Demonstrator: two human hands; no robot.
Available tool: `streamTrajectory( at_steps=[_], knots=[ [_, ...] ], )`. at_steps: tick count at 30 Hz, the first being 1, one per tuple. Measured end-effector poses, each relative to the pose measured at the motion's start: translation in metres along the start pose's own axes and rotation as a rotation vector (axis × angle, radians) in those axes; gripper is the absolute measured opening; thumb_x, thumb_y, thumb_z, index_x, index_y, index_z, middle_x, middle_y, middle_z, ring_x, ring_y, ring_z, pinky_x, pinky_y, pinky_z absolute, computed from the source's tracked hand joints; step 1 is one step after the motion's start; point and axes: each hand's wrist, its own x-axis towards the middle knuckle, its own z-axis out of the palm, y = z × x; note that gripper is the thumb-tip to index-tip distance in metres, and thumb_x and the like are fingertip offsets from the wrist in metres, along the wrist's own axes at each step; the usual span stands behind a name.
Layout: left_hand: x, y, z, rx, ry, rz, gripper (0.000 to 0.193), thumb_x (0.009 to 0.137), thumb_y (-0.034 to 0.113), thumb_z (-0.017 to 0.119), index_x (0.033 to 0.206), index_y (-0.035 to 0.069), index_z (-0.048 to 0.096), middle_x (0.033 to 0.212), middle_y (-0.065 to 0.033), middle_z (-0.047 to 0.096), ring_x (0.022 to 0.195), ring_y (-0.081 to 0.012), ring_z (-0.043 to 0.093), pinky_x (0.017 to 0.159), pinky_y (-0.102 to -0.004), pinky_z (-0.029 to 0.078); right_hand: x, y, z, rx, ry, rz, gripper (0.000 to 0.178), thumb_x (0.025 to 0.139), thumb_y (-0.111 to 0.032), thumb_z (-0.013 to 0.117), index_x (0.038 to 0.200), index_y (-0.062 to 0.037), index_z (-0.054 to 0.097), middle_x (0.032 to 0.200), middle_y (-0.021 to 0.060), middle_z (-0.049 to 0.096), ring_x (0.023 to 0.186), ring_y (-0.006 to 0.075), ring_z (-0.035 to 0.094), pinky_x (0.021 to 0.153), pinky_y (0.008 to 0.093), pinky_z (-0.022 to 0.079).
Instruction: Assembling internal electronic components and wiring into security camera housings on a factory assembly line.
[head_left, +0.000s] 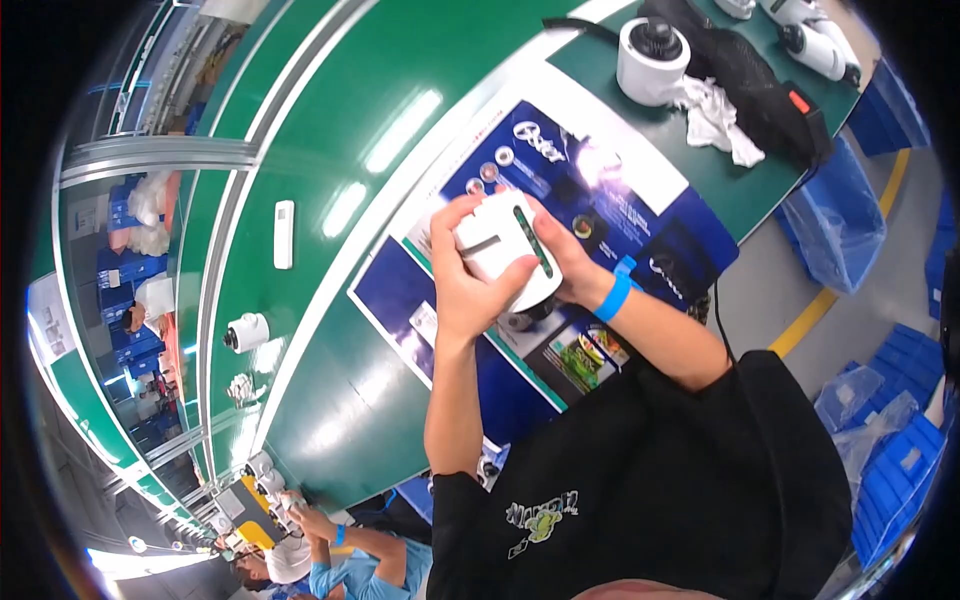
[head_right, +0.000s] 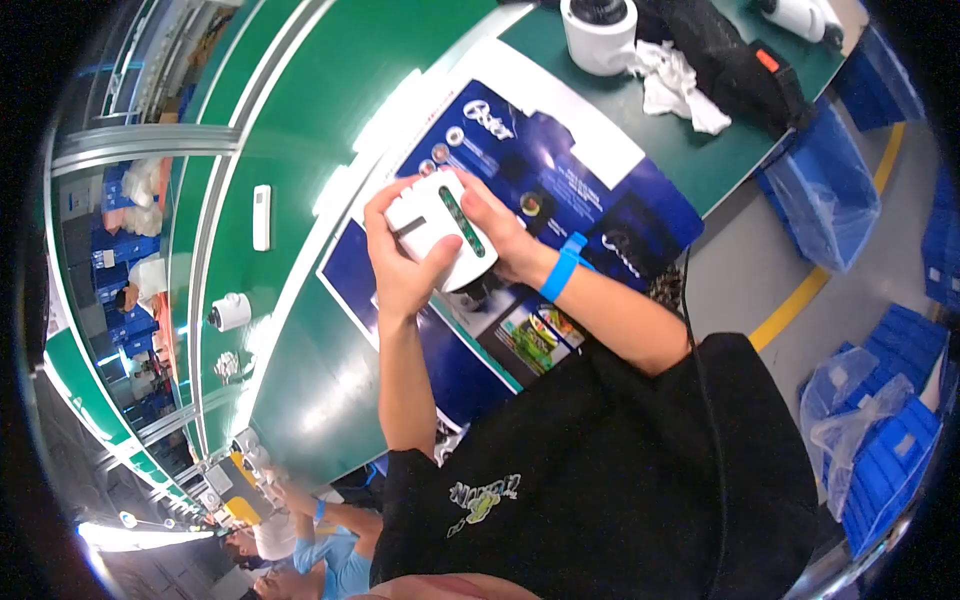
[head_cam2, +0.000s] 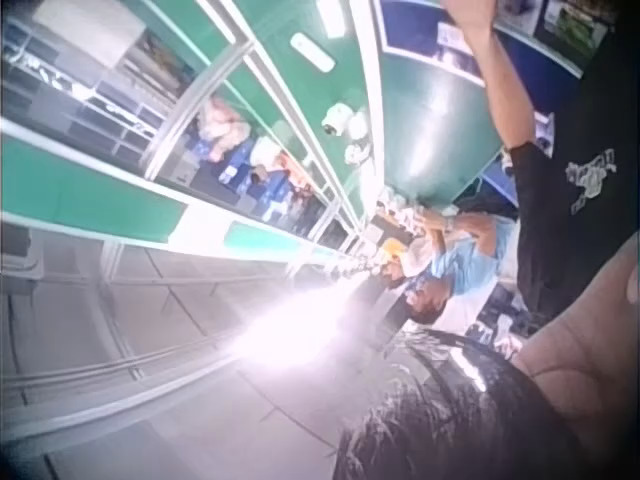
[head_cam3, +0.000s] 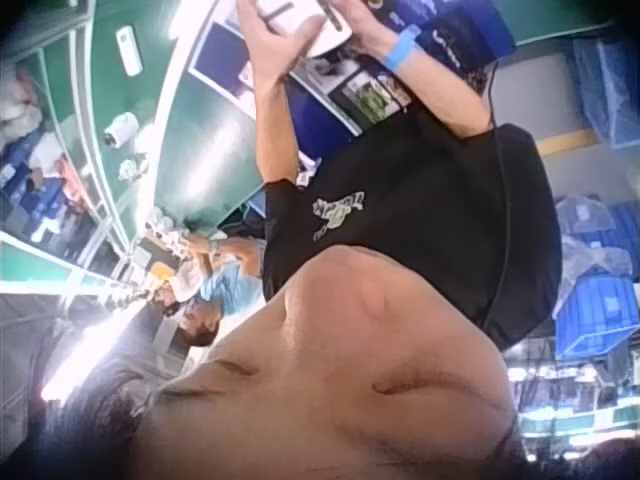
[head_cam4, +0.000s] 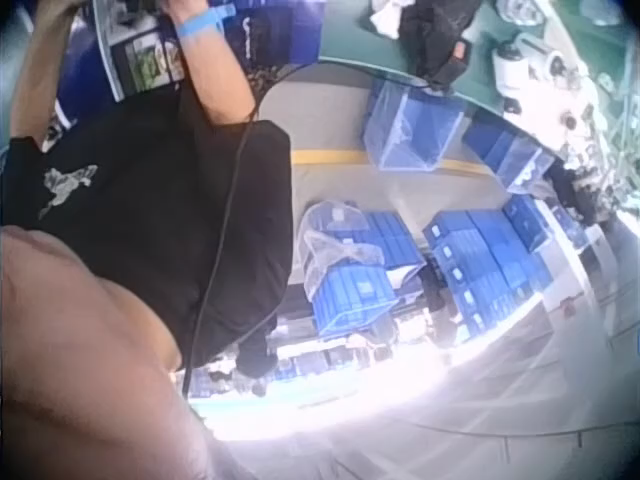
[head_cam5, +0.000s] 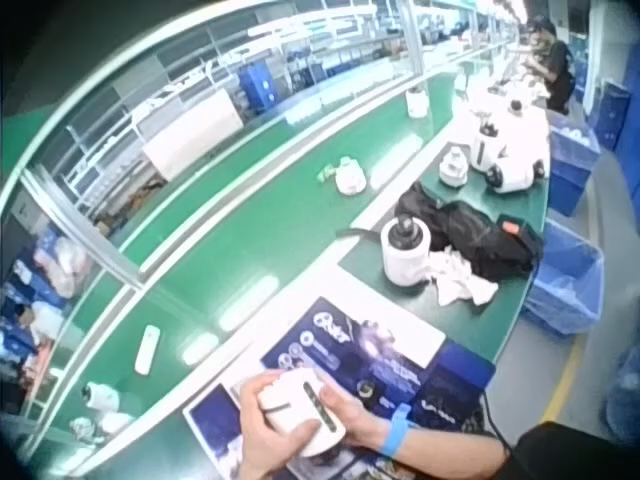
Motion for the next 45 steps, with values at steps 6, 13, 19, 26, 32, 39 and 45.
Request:
streamTrajectory(
  at_steps=[6, 13, 19, 26, 32, 39, 45],
  knots=[
    [0.058, -0.021, -0.072, -0.174, 0.273, -0.098, 0.056, 0.076, 0.006, 0.072, 0.123, 0.000, 0.041, 0.109, -0.0112, 0.054, 0.099, -0.0186, 0.056, 0.086, -0.0326, 0.048, 0.009, 0.019, 0.022, -0.379, 0.124, -0.228, 0.067, 0.094, -0.047, 0.046, 0.142, -0.0076, 0.021, 0.137, 0.0113, 0.033, 0.121, 0.0243, 0.045, 0.096, 0.0400, 0.042],
    [0.141, -0.049, -0.199, 0.866, 0.551, -0.325, 0.066, 0.065, 0.039, 0.080, 0.119, 0.013, 0.051, 0.113, -0.0143, 0.049, 0.102, -0.0318, 0.052, 0.085, -0.0401, 0.047, -0.012, 0.028, 0.055, -0.528, 0.096, -0.145, 0.037, 0.096, -0.016, 0.048, 0.128, -0.0008, 0.038, 0.122, 0.0108, 0.047, 0.108, 0.0178, 0.053, 0.088, 0.0299, 0.048],
    [0.179, -0.045, -0.235, 1.307, 0.347, -0.681, 0.059, 0.068, 0.034, 0.073, 0.121, 0.020, 0.052, 0.124, -0.0111, 0.044, 0.116, -0.0342, 0.044, 0.085, -0.0481, 0.048, -0.006, 0.040, 0.078, -0.533, 0.068, -0.105, 0.034, 0.092, -0.003, 0.050, 0.124, 0.0004, 0.040, 0.120, 0.0100, 0.047, 0.112, 0.0191, 0.051, 0.092, 0.0322, 0.047],
    [0.192, -0.056, -0.270, 1.113, 0.242, -0.892, 0.063, 0.070, 0.034, 0.070, 0.127, 0.018, 0.048, 0.131, -0.0094, 0.041, 0.121, -0.0350, 0.043, 0.089, -0.0490, 0.047, -0.005, 0.054, 0.084, -0.534, 0.050, -0.071, 0.032, 0.091, -0.002, 0.050, 0.122, -0.0001, 0.043, 0.121, 0.0106, 0.050, 0.110, 0.0186, 0.053, 0.091, 0.0312, 0.047],
    [0.161, -0.040, -0.284, 1.283, 0.413, -0.680, 0.067, 0.074, 0.045, 0.067, 0.130, 0.017, 0.045, 0.139, -0.0095, 0.036, 0.125, -0.0333, 0.039, 0.095, -0.0651, 0.028, -0.013, 0.051, 0.094, -0.618, 0.039, 0.007, 0.029, 0.091, -0.001, 0.051, 0.120, 0.0002, 0.047, 0.106, 0.0095, 0.059, 0.096, 0.0144, 0.059, 0.086, 0.0263, 0.048],
    [0.049, -0.008, -0.180, 0.774, 0.357, 0.327, 0.042, 0.072, 0.022, 0.072, 0.106, 0.003, 0.056, 0.109, -0.0169, 0.056, 0.106, -0.0350, 0.052, 0.092, -0.0415, 0.042, -0.032, 0.047, 0.096, -0.612, 0.154, -0.003, 0.016, 0.091, -0.003, 0.054, 0.104, 0.0036, 0.060, 0.089, 0.0086, 0.066, 0.073, 0.0105, 0.059, 0.070, 0.0229, 0.050],
    [-0.043, -0.030, -0.113, 0.864, 0.023, 0.268, 0.047, 0.073, 0.033, 0.072, 0.110, 0.006, 0.060, 0.123, -0.0145, 0.053, 0.122, -0.0330, 0.045, 0.102, -0.0462, 0.034, -0.039, 0.009, 0.112, -0.660, 0.351, -0.225, 0.015, 0.090, -0.006, 0.056, 0.101, 0.0028, 0.062, 0.081, 0.0113, 0.067, 0.069, 0.0120, 0.060, 0.064, 0.0228, 0.048]
  ],
)
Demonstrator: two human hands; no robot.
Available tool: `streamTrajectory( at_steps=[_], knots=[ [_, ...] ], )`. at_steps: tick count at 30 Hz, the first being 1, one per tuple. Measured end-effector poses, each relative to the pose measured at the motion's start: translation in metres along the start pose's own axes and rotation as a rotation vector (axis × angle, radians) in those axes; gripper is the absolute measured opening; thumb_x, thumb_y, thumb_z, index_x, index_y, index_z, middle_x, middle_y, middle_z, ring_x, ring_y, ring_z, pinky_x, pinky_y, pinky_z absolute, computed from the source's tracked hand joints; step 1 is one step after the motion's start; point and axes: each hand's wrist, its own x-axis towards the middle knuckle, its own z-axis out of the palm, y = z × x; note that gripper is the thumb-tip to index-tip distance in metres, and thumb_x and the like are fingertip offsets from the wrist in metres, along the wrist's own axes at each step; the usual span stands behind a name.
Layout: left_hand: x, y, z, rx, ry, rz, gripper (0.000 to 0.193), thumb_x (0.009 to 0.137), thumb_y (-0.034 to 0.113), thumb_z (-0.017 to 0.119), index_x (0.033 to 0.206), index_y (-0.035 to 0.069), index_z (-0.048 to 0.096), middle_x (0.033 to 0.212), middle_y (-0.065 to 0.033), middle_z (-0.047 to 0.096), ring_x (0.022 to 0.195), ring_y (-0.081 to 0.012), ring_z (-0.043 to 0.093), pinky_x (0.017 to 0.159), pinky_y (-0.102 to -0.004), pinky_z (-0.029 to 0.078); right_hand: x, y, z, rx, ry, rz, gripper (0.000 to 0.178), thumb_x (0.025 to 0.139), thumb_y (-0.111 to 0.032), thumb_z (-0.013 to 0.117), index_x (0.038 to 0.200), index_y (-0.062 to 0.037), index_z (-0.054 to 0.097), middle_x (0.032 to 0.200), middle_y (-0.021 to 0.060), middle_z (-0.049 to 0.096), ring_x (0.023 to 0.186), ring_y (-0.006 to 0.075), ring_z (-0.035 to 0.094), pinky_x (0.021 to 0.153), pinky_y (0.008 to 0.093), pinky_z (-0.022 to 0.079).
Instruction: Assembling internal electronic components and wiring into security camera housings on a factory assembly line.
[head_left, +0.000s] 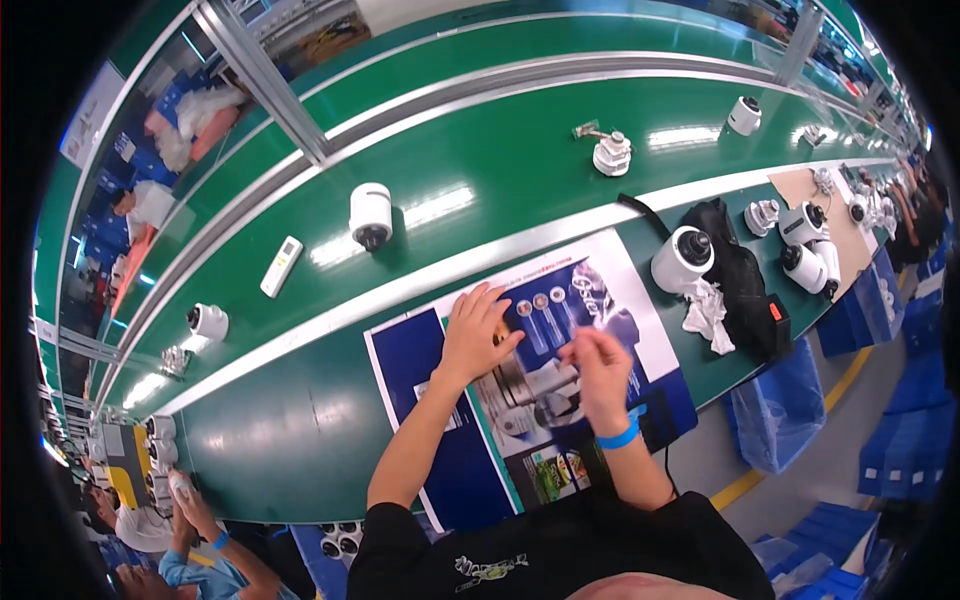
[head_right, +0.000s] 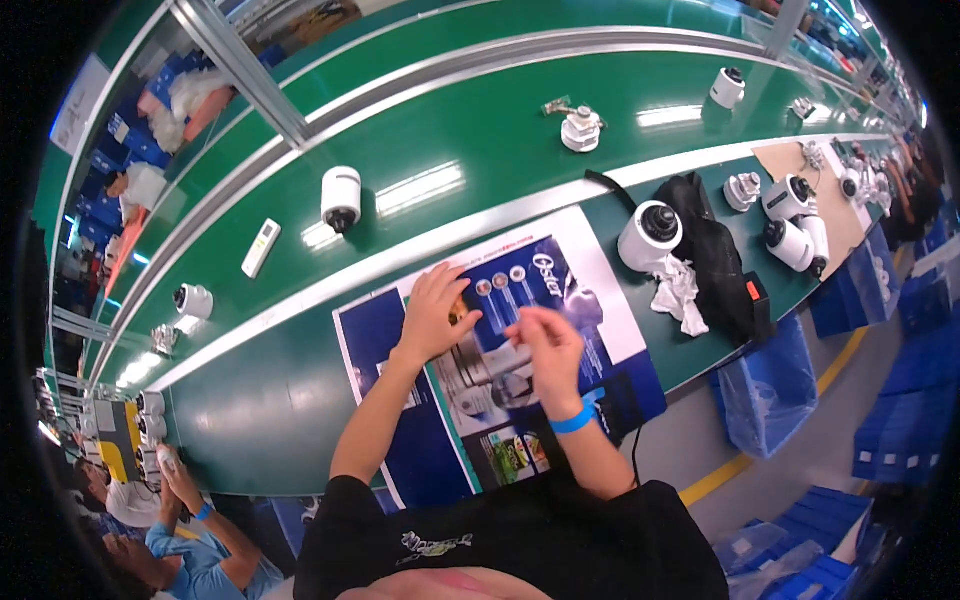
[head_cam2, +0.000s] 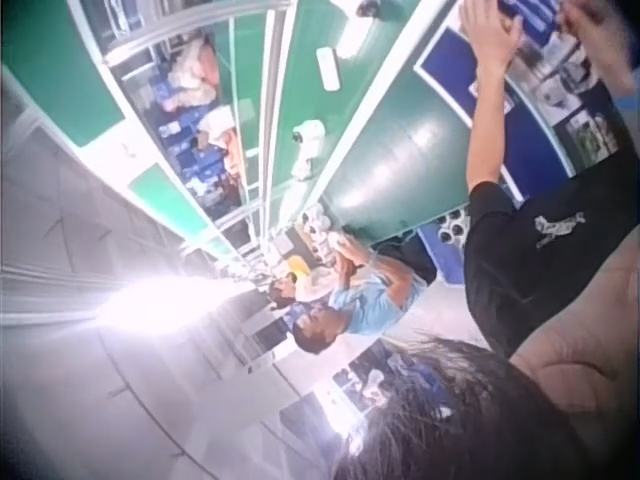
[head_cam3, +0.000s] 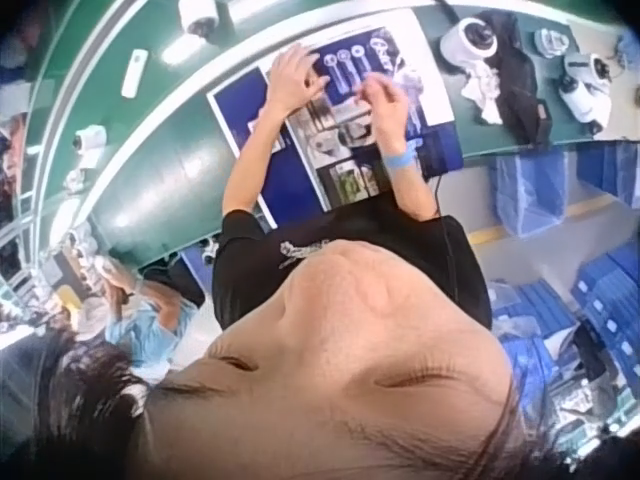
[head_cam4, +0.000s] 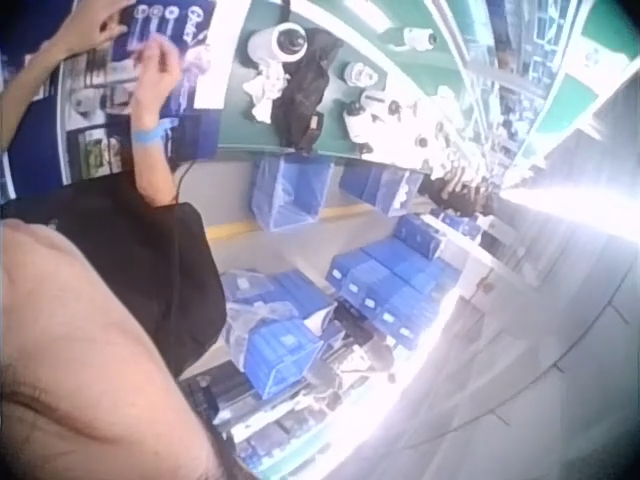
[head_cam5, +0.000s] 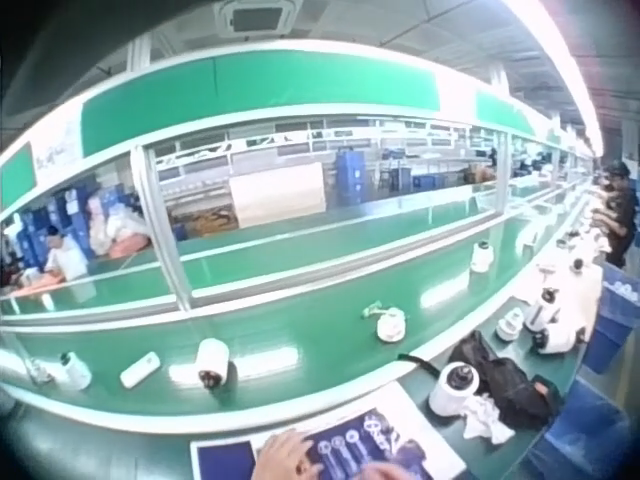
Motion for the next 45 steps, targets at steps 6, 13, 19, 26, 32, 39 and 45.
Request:
streamTrajectory(
  at_steps=[6, 13, 19, 26, 32, 39, 45],
  knots=[
    [0.004, -0.008, 0.005, -0.109, 0.005, 0.058, 0.043, 0.071, 0.029, 0.072, 0.104, 0.004, 0.061, 0.120, -0.0146, 0.054, 0.117, -0.0335, 0.048, 0.100, -0.0472, 0.034, 0.059, -0.024, -0.027, -0.107, 0.021, -0.196, 0.016, 0.093, -0.014, 0.053, 0.091, 0.0007, 0.059, 0.072, 0.0066, 0.062, 0.062, 0.0108, 0.055, 0.059, 0.0230, 0.044],
    [0.032, -0.013, 0.010, -0.163, -0.038, 0.144, 0.043, 0.069, 0.026, 0.074, 0.103, 0.004, 0.060, 0.121, -0.0151, 0.054, 0.116, -0.0338, 0.048, 0.100, -0.0468, 0.035, 0.101, 0.024, -0.060, -0.359, -0.074, -0.157, 0.016, 0.092, -0.013, 0.056, 0.086, 0.0007, 0.063, 0.076, 0.0067, 0.066, 0.066, 0.0093, 0.059, 0.061, 0.0217, 0.048],
    [0.036, -0.008, 0.014, -0.193, -0.021, 0.152, 0.043, 0.068, 0.026, 0.074, 0.102, 0.003, 0.060, 0.120, -0.0152, 0.055, 0.115, -0.0338, 0.049, 0.099, -0.0469, 0.036, 0.095, 0.018, -0.062, -0.527, 0.143, -0.441, 0.006, 0.082, -0.002, 0.065, 0.088, -0.0023, 0.066, 0.078, 0.0044, 0.066, 0.069, 0.0111, 0.060, 0.061, 0.0219, 0.047],
    [0.021, -0.013, 0.000, -0.145, 0.003, 0.166, 0.044, 0.068, 0.028, 0.074, 0.101, 0.003, 0.061, 0.120, -0.0148, 0.055, 0.116, -0.0336, 0.049, 0.099, -0.0458, 0.036, 0.108, -0.060, -0.073, -1.212, 0.566, -1.051, 0.066, 0.077, -0.012, 0.068, 0.134, 0.0014, 0.035, 0.139, 0.0229, 0.035, 0.126, 0.0390, 0.035, 0.103, 0.0440, 0.029],
    [0.005, -0.005, -0.014, -0.150, 0.037, 0.171, 0.041, 0.068, 0.027, 0.075, 0.099, 0.004, 0.062, 0.117, -0.0136, 0.056, 0.115, -0.0339, 0.049, 0.098, -0.0455, 0.037, 0.130, -0.054, -0.095, -1.192, 0.358, -0.755, 0.080, 0.063, -0.013, 0.079, 0.129, 0.0038, 0.037, 0.127, 0.0220, 0.042, 0.120, 0.0370, 0.042, 0.103, 0.0400, 0.035],
    [-0.042, 0.014, -0.024, -1.393, -0.174, -0.473, 0.066, 0.087, 0.045, 0.060, 0.135, 0.005, 0.040, 0.116, -0.0114, 0.060, 0.101, -0.0198, 0.059, 0.085, -0.0339, 0.048, 0.042, -0.028, 0.000, -1.018, -0.209, -1.423, 0.055, 0.061, 0.005, 0.071, 0.113, -0.0076, 0.057, 0.124, 0.0131, 0.049, 0.115, 0.0370, 0.049, 0.098, 0.0515, 0.041],
    [-0.068, -0.012, -0.022, -2.049, 0.000, -0.714, 0.069, 0.083, 0.047, 0.058, 0.134, 0.004, 0.036, 0.120, -0.0141, 0.055, 0.107, -0.0269, 0.058, 0.093, -0.0396, 0.048, 0.000, 0.027, 0.054, -1.008, -1.086, -1.145, 0.049, 0.075, -0.011, 0.072, 0.118, -0.0255, 0.053, 0.136, 0.0123, 0.040, 0.125, 0.0387, 0.042, 0.102, 0.0558, 0.034]
  ],
)
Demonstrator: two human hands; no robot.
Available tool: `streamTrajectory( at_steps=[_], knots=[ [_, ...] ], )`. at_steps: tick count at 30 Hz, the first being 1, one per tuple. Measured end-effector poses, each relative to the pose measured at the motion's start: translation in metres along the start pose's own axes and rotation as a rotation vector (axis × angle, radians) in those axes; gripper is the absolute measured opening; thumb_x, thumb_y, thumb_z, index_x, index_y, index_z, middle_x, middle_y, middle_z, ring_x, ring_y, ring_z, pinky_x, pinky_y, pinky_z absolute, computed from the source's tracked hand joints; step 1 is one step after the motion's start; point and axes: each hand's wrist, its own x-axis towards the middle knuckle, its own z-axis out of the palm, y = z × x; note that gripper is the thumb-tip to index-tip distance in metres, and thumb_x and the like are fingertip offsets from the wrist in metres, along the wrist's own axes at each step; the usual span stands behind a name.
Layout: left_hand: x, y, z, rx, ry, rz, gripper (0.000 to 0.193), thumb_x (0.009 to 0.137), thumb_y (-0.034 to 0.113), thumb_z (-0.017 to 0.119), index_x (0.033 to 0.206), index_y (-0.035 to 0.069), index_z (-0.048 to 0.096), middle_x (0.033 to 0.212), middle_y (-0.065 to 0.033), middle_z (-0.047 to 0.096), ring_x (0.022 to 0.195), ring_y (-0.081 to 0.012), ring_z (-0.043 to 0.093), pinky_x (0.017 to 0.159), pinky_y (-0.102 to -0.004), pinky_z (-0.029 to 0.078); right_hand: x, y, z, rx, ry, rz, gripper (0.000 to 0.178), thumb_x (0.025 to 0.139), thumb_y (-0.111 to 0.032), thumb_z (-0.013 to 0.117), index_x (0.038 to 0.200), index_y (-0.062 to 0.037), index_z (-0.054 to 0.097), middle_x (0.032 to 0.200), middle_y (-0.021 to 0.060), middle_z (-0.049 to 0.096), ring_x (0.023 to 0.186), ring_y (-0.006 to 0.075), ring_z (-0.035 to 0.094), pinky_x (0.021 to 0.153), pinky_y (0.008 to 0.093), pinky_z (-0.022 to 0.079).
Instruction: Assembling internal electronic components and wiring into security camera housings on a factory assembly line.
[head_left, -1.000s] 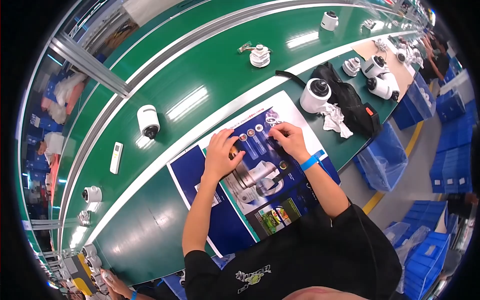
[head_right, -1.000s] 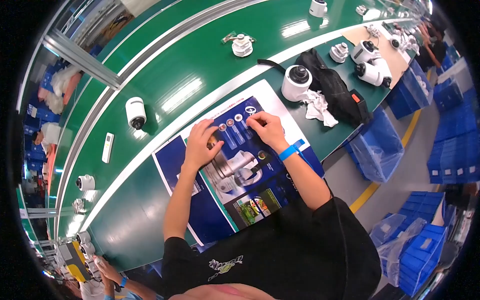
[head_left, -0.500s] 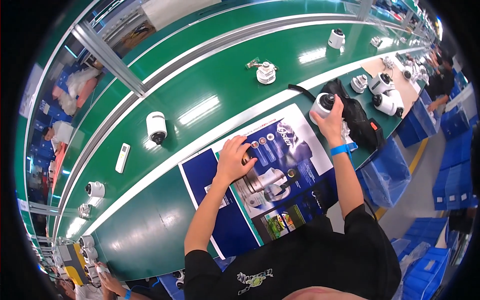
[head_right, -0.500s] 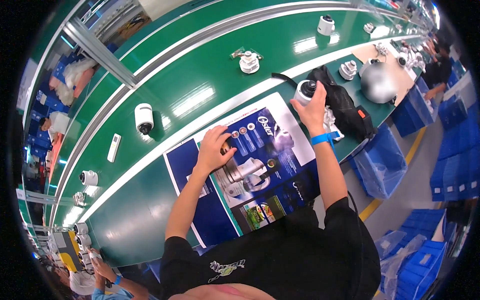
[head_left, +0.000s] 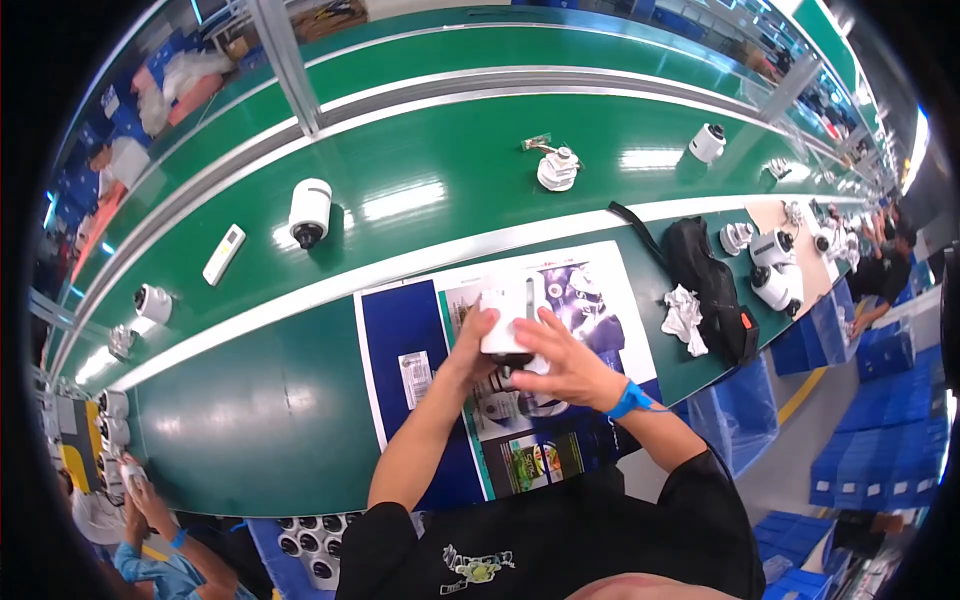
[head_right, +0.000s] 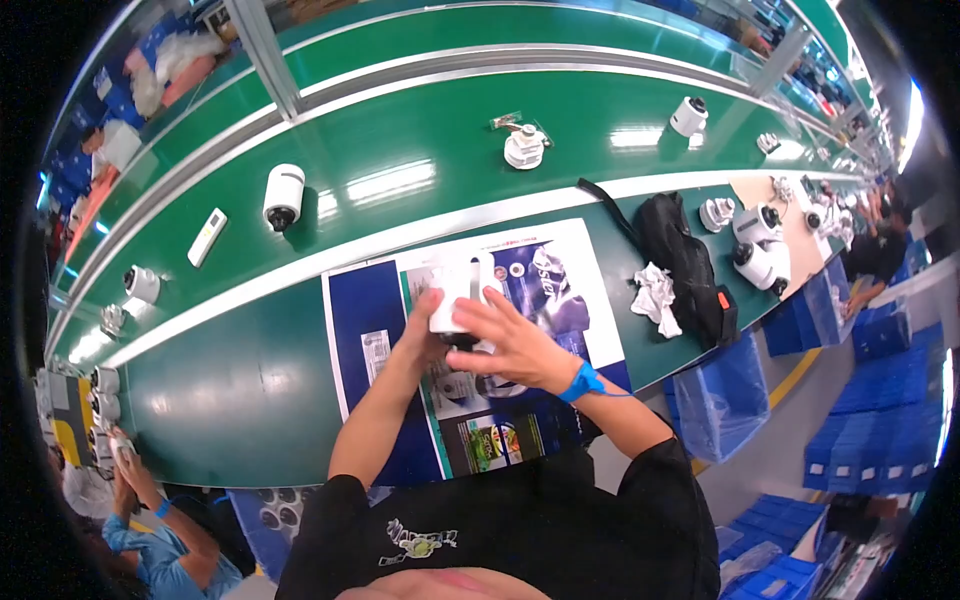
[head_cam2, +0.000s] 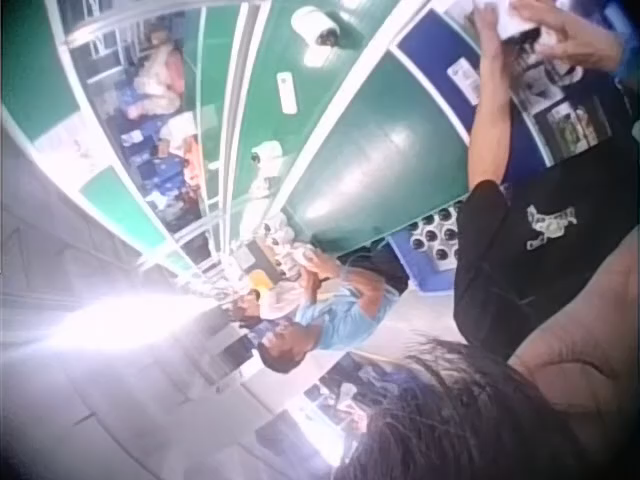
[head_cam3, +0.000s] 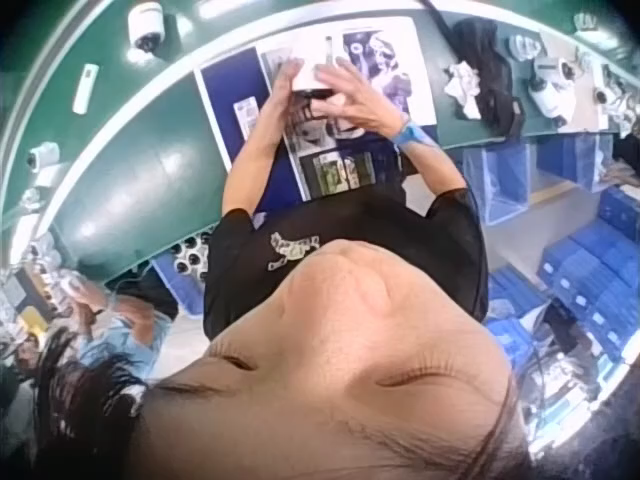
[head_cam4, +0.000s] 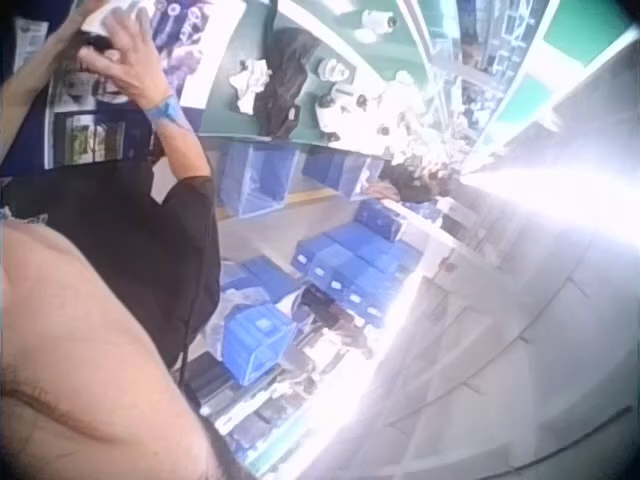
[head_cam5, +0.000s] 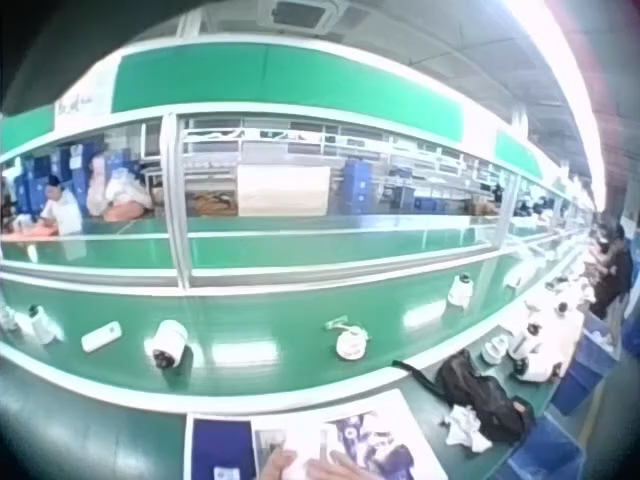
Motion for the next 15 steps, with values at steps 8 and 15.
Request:
streamTrajectory(
  at_steps=[8, 15],
  knots=[
    [0.009, 0.006, -0.085, 0.141, 0.065, 0.088, 0.072, 0.078, 0.021, 0.069, 0.136, 0.004, 0.030, 0.117, -0.0135, 0.055, 0.102, -0.0222, 0.059, 0.082, -0.0347, 0.053, 0.026, 0.188, 0.062, 0.141, 0.631, 1.141, 0.088, 0.072, -0.015, 0.077, 0.138, 0.0045, 0.022, 0.131, 0.0228, 0.037, 0.113, 0.0285, 0.051, 0.089, 0.0374, 0.047],
    [-0.012, 0.011, -0.122, 0.117, 0.041, 0.052, 0.077, 0.079, 0.027, 0.072, 0.137, 0.000, 0.030, 0.122, -0.0121, 0.051, 0.111, -0.0190, 0.050, 0.094, -0.0317, 0.042, 0.057, 0.260, 0.166, -0.034, 0.512, 1.251, 0.114, 0.059, -0.038, 0.086, 0.138, 0.0096, 0.020, 0.128, 0.0260, 0.046, 0.118, 0.0338, 0.049, 0.100, 0.0398, 0.038]
  ],
)
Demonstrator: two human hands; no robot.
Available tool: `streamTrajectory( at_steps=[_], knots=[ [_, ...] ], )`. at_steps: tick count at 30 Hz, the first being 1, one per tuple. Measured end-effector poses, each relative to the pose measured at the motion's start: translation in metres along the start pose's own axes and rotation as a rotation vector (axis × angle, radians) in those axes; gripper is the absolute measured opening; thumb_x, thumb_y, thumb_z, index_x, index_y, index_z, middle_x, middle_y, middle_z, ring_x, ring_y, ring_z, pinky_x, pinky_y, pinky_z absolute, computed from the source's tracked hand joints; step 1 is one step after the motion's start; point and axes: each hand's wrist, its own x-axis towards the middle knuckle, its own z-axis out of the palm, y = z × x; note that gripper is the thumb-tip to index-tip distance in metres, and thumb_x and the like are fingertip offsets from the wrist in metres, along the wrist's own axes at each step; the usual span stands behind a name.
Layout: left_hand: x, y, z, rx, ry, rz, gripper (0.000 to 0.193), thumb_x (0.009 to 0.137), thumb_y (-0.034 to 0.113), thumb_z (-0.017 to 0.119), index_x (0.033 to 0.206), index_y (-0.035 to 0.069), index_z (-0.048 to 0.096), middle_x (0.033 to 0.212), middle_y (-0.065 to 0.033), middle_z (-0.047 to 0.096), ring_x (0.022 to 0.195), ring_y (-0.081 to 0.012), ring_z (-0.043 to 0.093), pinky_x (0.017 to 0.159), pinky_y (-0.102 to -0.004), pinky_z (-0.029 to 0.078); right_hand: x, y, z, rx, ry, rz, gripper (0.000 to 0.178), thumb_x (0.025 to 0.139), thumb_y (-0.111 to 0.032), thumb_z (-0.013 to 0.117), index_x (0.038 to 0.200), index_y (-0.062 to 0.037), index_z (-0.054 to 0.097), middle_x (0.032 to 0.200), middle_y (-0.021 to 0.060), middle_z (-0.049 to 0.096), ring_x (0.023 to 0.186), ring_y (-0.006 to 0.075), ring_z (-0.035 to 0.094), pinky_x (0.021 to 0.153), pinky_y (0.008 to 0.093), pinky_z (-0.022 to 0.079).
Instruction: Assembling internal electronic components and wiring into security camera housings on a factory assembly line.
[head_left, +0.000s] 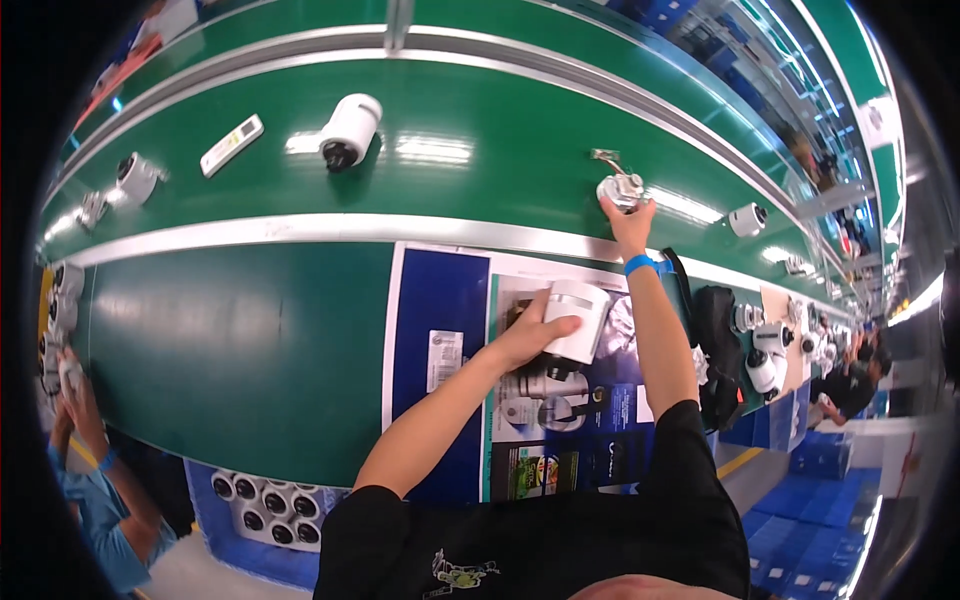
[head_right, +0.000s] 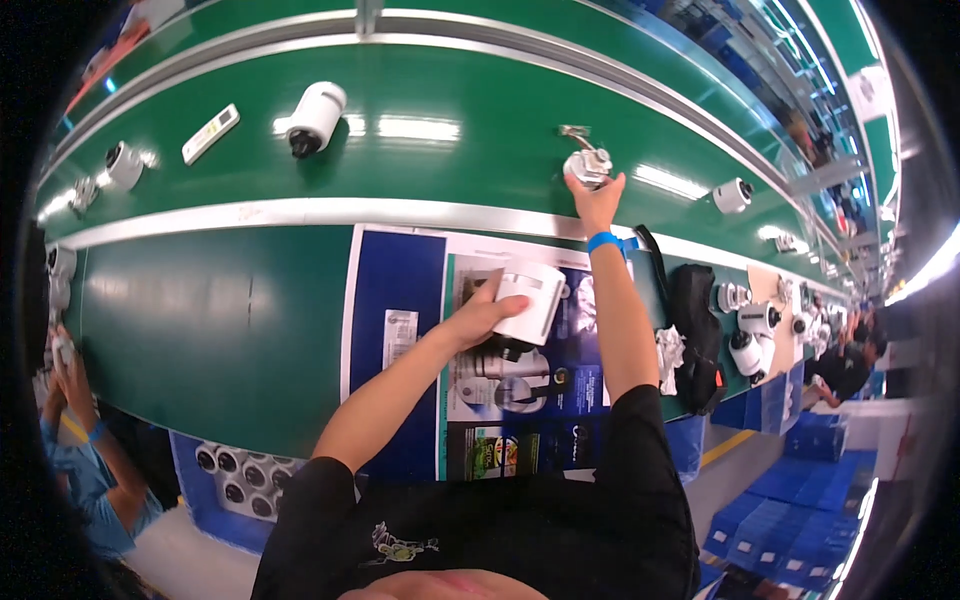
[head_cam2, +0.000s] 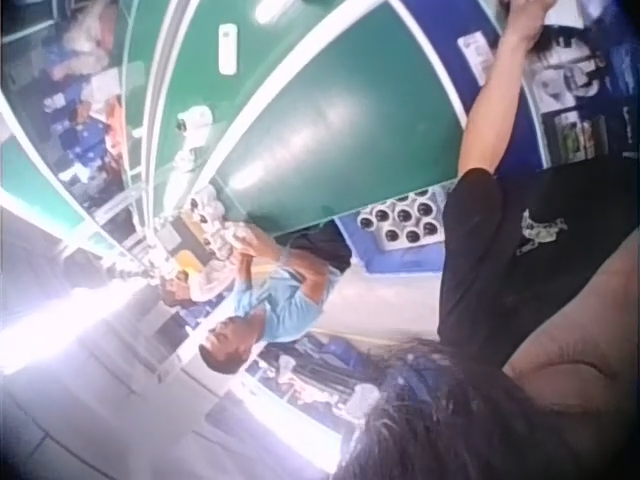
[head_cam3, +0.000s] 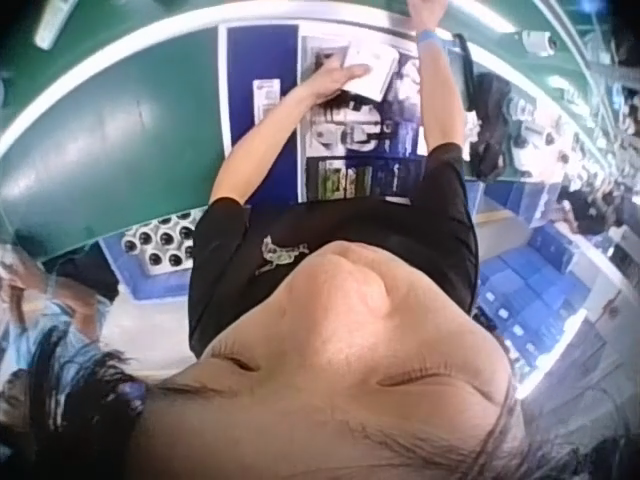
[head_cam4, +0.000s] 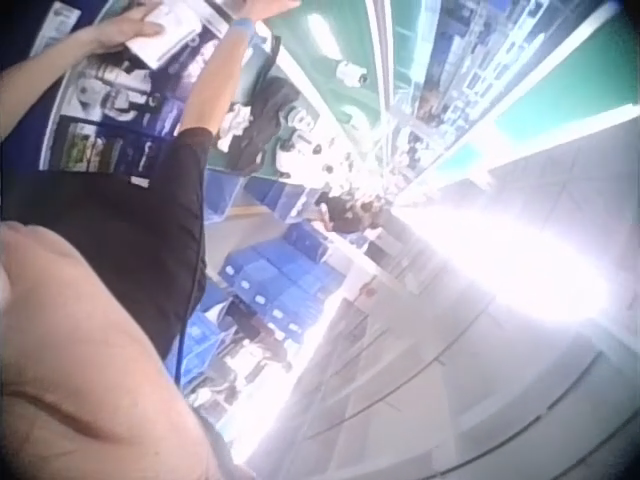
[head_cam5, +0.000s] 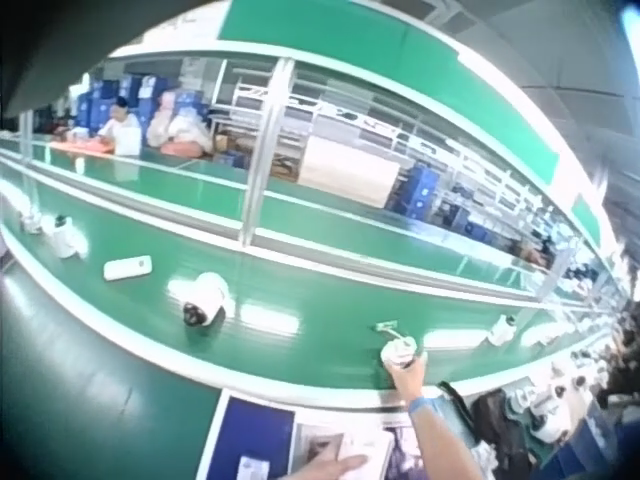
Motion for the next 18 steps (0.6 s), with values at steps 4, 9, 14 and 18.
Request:
streamTrajectory(
  at_steps=[4, 9, 14, 18],
  knots=[
    [-0.016, 0.021, -0.023, 0.144, -0.057, 0.015, 0.066, 0.078, 0.028, 0.072, 0.130, 0.000, 0.041, 0.117, -0.0107, 0.055, 0.107, -0.0177, 0.054, 0.093, -0.0313, 0.043, -0.005, -0.020, 0.043, -0.075, 0.007, -0.018, 0.096, 0.056, -0.041, 0.084, 0.128, 0.0060, 0.042, 0.122, 0.0209, 0.054, 0.113, 0.0320, 0.053, 0.097, 0.0422, 0.041],
    [-0.017, 0.008, -0.032, 0.157, -0.013, 0.033, 0.069, 0.078, 0.028, 0.073, 0.131, -0.001, 0.039, 0.117, -0.0113, 0.055, 0.106, -0.0178, 0.054, 0.092, -0.0306, 0.043, -0.020, -0.008, 0.047, 0.152, -0.023, -0.088, 0.074, 0.060, -0.031, 0.083, 0.118, 0.0026, 0.053, 0.111, 0.0146, 0.060, 0.103, 0.0249, 0.057, 0.089, 0.0362, 0.045],
    [-0.001, -0.020, -0.047, -0.011, 0.052, -0.004, 0.074, 0.077, 0.028, 0.073, 0.132, -0.003, 0.034, 0.118, -0.0134, 0.054, 0.104, -0.0195, 0.056, 0.087, -0.0311, 0.047, -0.082, -0.056, -0.006, 0.585, -0.125, -0.097, 0.056, 0.071, -0.006, 0.077, 0.120, -0.0007, 0.051, 0.111, 0.0071, 0.059, 0.098, 0.0147, 0.057, 0.086, 0.0288, 0.046],
    [0.006, -0.026, -0.043, -0.382, 0.131, 0.163, 0.056, 0.083, 0.028, 0.059, 0.129, 0.004, 0.038, 0.111, -0.0125, 0.058, 0.097, -0.0225, 0.061, 0.083, -0.0343, 0.053, -0.132, -0.059, -0.085, 0.652, -0.268, -0.035, 0.056, 0.070, 0.003, 0.074, 0.120, 0.0000, 0.049, 0.114, 0.0078, 0.058, 0.103, 0.0170, 0.057, 0.089, 0.0283, 0.047]
  ],
)
